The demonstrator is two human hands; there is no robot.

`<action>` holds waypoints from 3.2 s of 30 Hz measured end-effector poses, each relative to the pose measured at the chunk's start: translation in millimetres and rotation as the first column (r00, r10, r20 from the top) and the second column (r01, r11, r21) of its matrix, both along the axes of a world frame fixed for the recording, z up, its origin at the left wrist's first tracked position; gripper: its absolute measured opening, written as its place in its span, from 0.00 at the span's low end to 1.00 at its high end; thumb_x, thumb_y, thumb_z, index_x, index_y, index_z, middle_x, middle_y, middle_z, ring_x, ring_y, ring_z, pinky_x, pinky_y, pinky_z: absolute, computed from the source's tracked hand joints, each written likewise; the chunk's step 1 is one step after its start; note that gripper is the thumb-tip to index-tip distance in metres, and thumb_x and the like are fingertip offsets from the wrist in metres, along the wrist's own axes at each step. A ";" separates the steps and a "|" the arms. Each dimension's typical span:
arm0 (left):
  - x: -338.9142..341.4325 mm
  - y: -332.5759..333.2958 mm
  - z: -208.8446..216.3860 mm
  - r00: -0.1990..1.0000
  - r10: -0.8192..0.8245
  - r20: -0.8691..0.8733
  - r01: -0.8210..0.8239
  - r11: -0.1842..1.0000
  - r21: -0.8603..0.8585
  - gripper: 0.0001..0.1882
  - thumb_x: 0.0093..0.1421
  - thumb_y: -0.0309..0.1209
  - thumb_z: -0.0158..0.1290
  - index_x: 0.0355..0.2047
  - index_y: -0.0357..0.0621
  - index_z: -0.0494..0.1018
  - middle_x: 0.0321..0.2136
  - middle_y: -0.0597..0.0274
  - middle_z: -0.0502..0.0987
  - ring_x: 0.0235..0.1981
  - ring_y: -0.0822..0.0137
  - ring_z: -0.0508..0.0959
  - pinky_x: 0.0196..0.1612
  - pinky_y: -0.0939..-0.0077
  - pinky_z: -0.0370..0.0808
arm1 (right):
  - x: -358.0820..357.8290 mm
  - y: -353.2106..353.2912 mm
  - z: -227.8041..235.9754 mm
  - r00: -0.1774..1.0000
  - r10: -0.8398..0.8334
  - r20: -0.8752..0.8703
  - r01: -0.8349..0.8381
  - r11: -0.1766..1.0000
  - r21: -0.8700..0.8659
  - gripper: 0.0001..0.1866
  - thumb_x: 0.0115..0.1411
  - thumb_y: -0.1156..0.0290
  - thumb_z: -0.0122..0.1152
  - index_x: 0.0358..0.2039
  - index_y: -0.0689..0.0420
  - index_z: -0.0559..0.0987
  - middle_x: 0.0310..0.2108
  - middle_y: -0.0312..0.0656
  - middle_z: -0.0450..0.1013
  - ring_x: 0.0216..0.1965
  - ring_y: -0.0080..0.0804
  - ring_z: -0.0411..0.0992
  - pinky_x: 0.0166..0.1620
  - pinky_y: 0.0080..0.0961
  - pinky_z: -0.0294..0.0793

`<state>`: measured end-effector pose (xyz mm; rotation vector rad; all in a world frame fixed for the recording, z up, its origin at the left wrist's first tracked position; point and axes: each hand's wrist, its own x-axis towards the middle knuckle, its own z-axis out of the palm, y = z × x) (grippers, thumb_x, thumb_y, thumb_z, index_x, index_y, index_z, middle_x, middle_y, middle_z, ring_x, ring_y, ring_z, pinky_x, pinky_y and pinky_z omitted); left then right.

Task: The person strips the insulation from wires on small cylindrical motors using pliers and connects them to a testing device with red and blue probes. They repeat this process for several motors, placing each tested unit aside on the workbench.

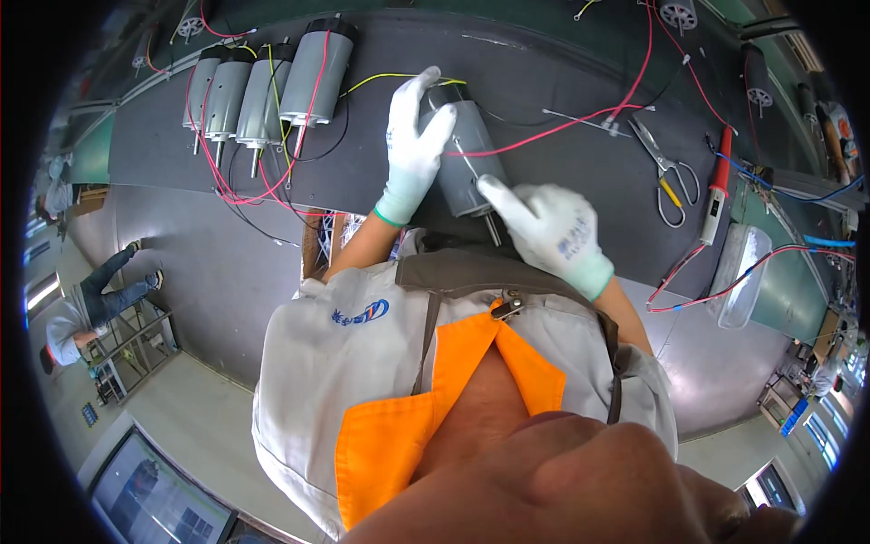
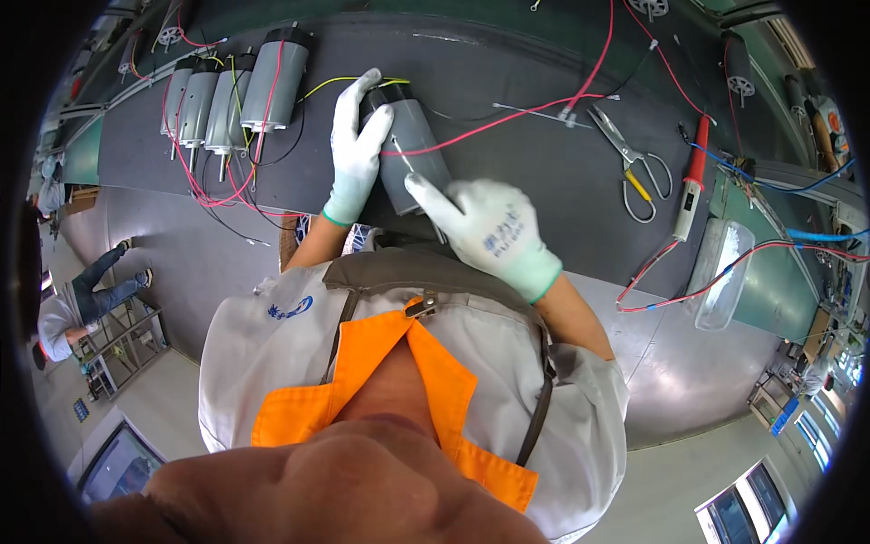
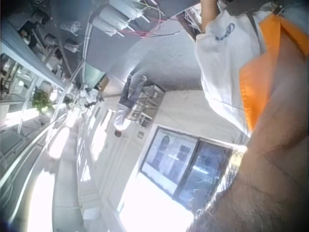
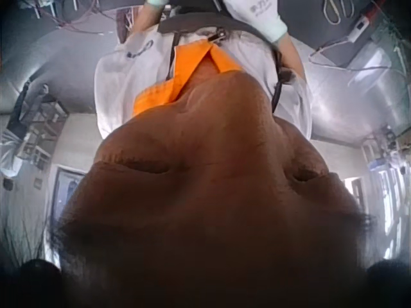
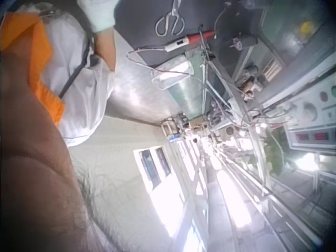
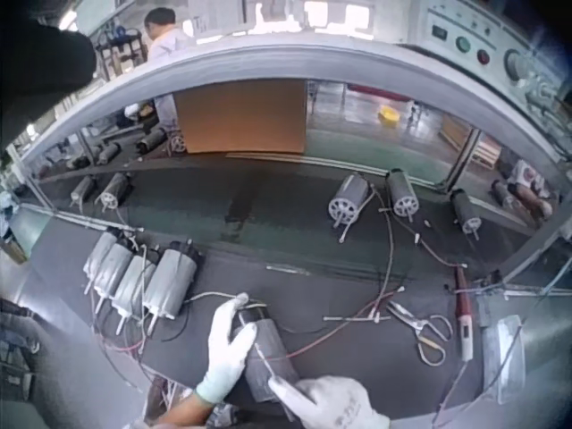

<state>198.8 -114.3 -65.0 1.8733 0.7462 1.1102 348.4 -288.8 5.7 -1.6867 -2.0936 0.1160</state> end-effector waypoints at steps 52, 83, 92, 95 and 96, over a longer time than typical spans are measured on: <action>31.2 65.0 129.0 0.223 -0.841 -0.492 -0.041 0.496 -0.867 0.34 0.63 0.65 0.52 0.28 0.41 0.76 0.14 0.71 0.69 0.09 0.83 0.62 0.12 0.85 0.55 | 68.4 19.0 37.7 -0.069 -0.153 -0.986 0.017 0.988 -0.155 0.11 0.65 0.76 0.61 0.46 0.68 0.77 0.36 0.54 0.79 0.30 0.33 0.81 0.29 0.25 0.83; 17.4 2.0 60.9 0.921 -0.336 -0.196 0.119 0.724 -0.680 0.11 0.65 0.30 0.57 0.43 0.34 0.79 0.31 0.65 0.82 0.21 0.82 0.74 0.24 0.84 0.73 | 20.2 62.1 -3.0 -0.104 -0.344 -0.933 0.189 0.914 -0.358 0.21 0.64 0.81 0.56 0.59 0.69 0.71 0.32 0.46 0.81 0.22 0.19 0.74 0.22 0.13 0.71; 25.9 -3.4 56.3 0.918 -0.389 -0.078 0.235 0.693 -0.681 0.11 0.66 0.30 0.57 0.45 0.36 0.79 0.31 0.66 0.82 0.21 0.83 0.73 0.24 0.85 0.72 | 61.1 71.9 5.4 0.102 -0.495 -0.863 -0.106 0.857 -0.505 0.28 0.60 0.74 0.61 0.61 0.70 0.72 0.28 0.44 0.80 0.18 0.17 0.71 0.18 0.13 0.68; 38.7 -4.5 62.0 0.912 -0.394 -0.115 0.222 0.708 -0.670 0.11 0.66 0.29 0.56 0.45 0.35 0.79 0.32 0.65 0.83 0.25 0.82 0.76 0.28 0.84 0.75 | 69.6 77.3 13.9 0.210 -0.521 -0.828 -0.167 0.815 -0.555 0.22 0.62 0.76 0.59 0.57 0.67 0.77 0.26 0.40 0.79 0.17 0.14 0.69 0.18 0.11 0.65; 41.1 -7.0 62.9 0.916 -0.393 -0.079 0.245 0.706 -0.665 0.12 0.66 0.29 0.57 0.46 0.35 0.79 0.33 0.64 0.83 0.27 0.81 0.77 0.31 0.83 0.76 | 73.9 76.1 11.4 0.215 -0.504 -0.837 -0.203 0.815 -0.543 0.21 0.61 0.73 0.60 0.54 0.68 0.79 0.28 0.41 0.80 0.18 0.17 0.73 0.19 0.13 0.70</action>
